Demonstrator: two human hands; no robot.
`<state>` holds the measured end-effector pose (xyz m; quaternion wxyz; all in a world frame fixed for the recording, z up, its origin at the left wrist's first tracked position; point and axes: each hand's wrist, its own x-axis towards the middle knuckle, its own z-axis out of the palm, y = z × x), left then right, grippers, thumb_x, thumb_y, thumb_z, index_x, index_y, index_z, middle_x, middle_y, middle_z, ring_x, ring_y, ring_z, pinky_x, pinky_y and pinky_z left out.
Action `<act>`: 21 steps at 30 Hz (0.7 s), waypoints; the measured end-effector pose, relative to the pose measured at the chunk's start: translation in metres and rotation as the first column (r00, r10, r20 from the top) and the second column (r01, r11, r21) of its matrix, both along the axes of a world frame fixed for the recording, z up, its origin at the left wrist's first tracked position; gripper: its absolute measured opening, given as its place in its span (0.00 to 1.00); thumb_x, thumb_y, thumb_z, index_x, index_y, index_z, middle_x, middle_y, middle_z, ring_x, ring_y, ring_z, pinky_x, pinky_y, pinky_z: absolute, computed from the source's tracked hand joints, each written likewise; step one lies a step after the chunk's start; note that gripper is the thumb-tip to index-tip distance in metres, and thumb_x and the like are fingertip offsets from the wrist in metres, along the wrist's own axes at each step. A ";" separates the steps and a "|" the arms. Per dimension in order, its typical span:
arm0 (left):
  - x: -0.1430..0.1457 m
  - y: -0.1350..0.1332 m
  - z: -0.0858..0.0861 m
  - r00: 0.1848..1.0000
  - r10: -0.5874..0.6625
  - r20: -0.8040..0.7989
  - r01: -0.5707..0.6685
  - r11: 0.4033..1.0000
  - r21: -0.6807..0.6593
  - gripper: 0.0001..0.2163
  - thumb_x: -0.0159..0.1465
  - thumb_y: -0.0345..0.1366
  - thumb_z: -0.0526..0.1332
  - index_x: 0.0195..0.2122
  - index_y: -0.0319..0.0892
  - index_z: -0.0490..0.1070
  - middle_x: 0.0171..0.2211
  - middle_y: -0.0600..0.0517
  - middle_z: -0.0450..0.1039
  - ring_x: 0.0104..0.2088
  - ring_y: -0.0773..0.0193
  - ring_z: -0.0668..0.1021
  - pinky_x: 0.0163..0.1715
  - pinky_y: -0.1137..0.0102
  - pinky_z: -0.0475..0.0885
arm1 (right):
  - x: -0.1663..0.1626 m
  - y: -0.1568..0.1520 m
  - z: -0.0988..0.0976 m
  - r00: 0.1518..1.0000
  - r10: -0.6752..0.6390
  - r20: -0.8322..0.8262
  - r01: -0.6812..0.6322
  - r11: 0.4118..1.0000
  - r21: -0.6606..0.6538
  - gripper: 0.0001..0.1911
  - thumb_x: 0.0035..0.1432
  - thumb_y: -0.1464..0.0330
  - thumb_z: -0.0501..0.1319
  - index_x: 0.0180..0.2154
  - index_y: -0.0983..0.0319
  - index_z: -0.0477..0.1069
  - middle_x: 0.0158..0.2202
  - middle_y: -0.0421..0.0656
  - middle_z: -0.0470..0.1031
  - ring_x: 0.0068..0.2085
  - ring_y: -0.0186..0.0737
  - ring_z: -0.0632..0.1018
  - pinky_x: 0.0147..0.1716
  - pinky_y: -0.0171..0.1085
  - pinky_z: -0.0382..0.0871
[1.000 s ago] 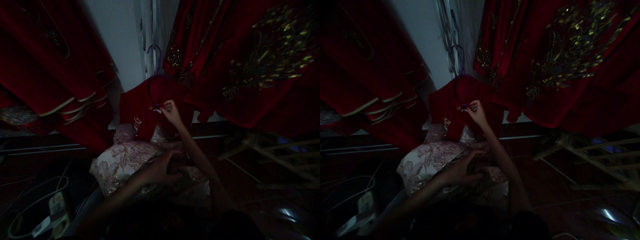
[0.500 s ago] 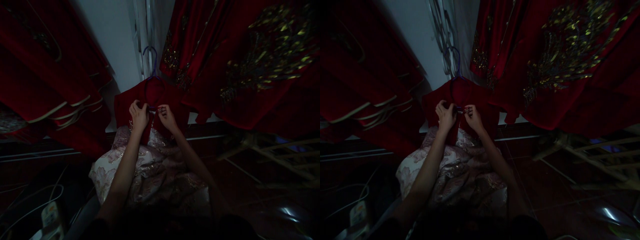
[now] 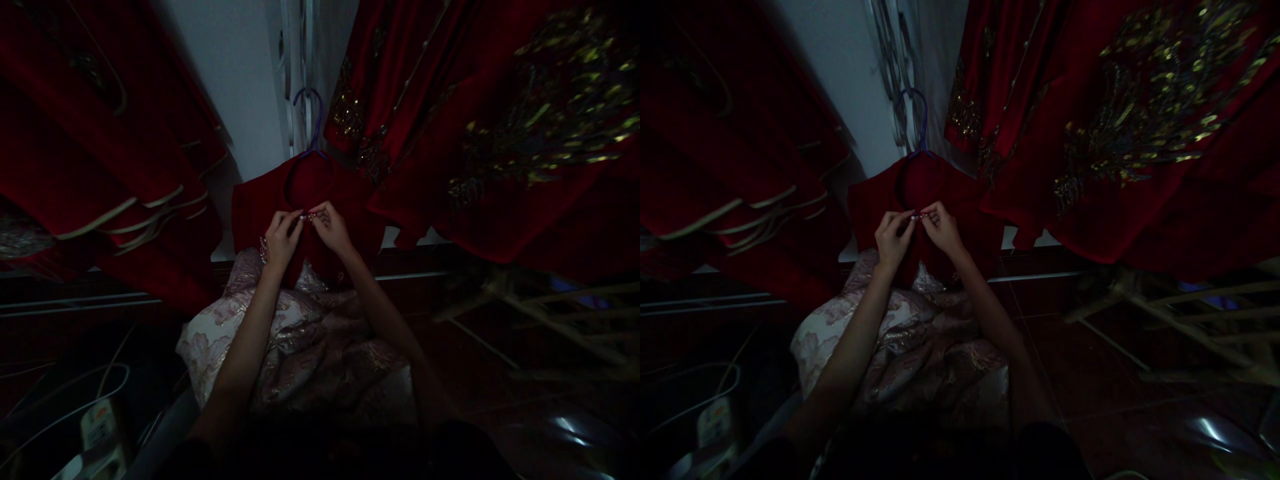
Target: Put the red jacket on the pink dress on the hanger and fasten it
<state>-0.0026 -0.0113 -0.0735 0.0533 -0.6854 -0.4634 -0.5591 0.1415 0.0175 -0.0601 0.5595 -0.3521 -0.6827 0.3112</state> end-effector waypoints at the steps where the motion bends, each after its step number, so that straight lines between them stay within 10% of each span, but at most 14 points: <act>1: 0.002 -0.001 0.002 1.000 -0.020 0.014 0.020 1.000 0.002 0.11 0.65 0.38 0.57 0.46 0.43 0.74 0.36 0.50 0.70 0.37 0.68 0.75 0.40 0.73 0.70 | 0.000 -0.001 0.001 1.000 0.004 0.005 -0.004 1.000 0.008 0.06 0.55 0.65 0.57 0.35 0.59 0.63 0.31 0.38 0.72 0.30 0.31 0.73 0.31 0.32 0.66; 21: 0.020 -0.021 0.007 0.954 -0.145 0.262 0.164 0.985 -0.054 0.10 0.63 0.37 0.60 0.44 0.41 0.75 0.40 0.49 0.77 0.38 0.67 0.79 0.41 0.71 0.77 | 0.004 -0.015 -0.011 1.000 -0.013 0.009 0.012 0.996 0.088 0.13 0.62 0.57 0.54 0.44 0.57 0.60 0.41 0.43 0.72 0.40 0.35 0.76 0.40 0.36 0.71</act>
